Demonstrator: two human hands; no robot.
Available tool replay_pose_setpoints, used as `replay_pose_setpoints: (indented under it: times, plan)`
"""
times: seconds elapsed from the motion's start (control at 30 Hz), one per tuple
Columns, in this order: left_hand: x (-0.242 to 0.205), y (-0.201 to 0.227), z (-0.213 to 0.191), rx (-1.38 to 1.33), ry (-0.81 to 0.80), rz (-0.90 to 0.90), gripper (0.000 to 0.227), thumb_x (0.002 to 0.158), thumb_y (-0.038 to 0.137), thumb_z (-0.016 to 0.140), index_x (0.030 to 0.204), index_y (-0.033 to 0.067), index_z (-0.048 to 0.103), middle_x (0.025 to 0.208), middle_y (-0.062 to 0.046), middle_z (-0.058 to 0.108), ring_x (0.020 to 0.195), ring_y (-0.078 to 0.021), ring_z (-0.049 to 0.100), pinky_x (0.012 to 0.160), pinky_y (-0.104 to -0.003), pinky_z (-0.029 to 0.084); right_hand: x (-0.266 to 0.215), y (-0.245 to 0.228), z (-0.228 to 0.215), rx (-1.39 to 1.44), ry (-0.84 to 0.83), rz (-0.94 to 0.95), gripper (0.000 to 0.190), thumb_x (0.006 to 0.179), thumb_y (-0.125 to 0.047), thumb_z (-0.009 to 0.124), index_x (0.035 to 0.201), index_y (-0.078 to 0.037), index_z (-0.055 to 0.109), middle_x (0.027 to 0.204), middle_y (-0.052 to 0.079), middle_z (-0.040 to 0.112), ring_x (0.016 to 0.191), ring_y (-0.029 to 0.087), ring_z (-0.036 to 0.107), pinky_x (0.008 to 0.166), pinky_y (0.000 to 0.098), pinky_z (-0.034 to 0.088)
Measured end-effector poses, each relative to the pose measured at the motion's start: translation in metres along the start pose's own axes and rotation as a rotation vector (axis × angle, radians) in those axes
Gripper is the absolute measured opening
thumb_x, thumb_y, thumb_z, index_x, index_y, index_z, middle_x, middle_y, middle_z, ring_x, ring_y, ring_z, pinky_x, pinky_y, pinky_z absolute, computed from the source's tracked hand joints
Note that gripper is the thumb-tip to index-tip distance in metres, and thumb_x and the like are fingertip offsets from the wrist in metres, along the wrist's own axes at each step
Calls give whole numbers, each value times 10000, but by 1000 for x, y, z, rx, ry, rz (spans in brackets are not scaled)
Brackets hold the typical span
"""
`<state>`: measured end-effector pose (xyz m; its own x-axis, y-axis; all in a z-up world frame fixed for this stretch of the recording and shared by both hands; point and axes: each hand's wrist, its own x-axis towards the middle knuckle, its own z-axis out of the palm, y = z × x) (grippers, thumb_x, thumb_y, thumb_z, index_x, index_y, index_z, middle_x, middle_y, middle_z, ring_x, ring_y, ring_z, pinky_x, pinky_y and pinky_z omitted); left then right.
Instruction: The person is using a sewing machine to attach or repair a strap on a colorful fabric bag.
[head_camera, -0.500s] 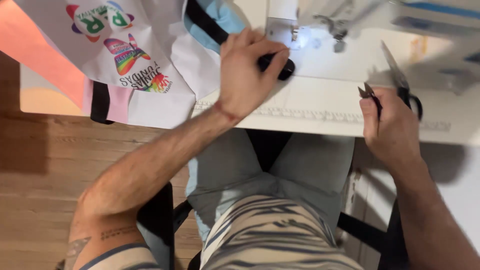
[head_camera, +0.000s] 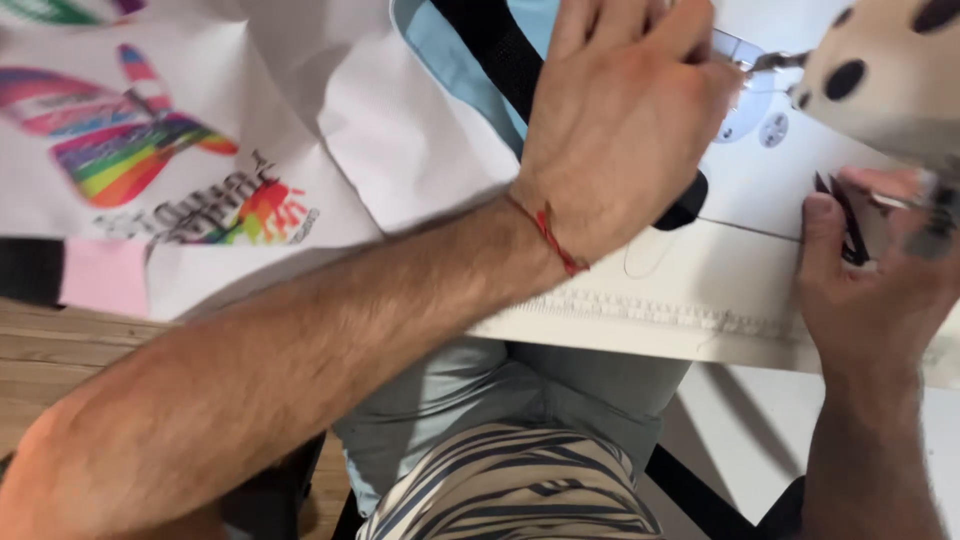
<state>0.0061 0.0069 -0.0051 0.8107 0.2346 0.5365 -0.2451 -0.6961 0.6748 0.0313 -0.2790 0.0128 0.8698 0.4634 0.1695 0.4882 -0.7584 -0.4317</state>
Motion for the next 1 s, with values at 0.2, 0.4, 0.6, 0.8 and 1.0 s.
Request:
replay_pose_setpoints:
  times: [0.2,0.4,0.6,0.8,1.0]
  plan:
    - [4,-12,6,7,-51,-30,111,822,124,710,882,110,802,957,-44,625,1011,-264,550,1004,-433,389,28,-29,23,-235,8,-233,143,1088,-31,720,1216,17,677,1215,138,680,1069,241,648,941,301,538]
    - [2,-18,4,3,-45,-35,113,846,150,706,895,98,793,986,-38,613,1085,-261,528,1039,-417,388,57,-31,47,-137,3,-275,215,1104,35,641,1299,8,729,1206,113,754,1111,190,747,1001,267,601]
    - [2,-17,6,21,-30,-22,121,848,152,713,916,98,796,993,-29,612,1058,-249,529,1037,-411,386,61,-29,54,-199,90,-344,212,1068,32,720,1271,28,780,1139,132,761,1049,222,740,956,293,582]
    - [1,-12,5,27,-14,-2,123,842,125,718,928,110,806,967,-14,618,1019,-242,533,1025,-410,386,62,-26,54,-128,133,-365,215,1072,31,716,1275,7,782,1158,126,753,1074,225,739,994,324,588]
    - [0,-8,10,-4,-62,14,114,914,159,751,1006,123,807,984,-2,609,1050,-243,522,1034,-435,374,65,-37,47,-127,171,-329,157,1052,11,777,1208,11,783,1113,131,750,1023,235,728,947,338,577]
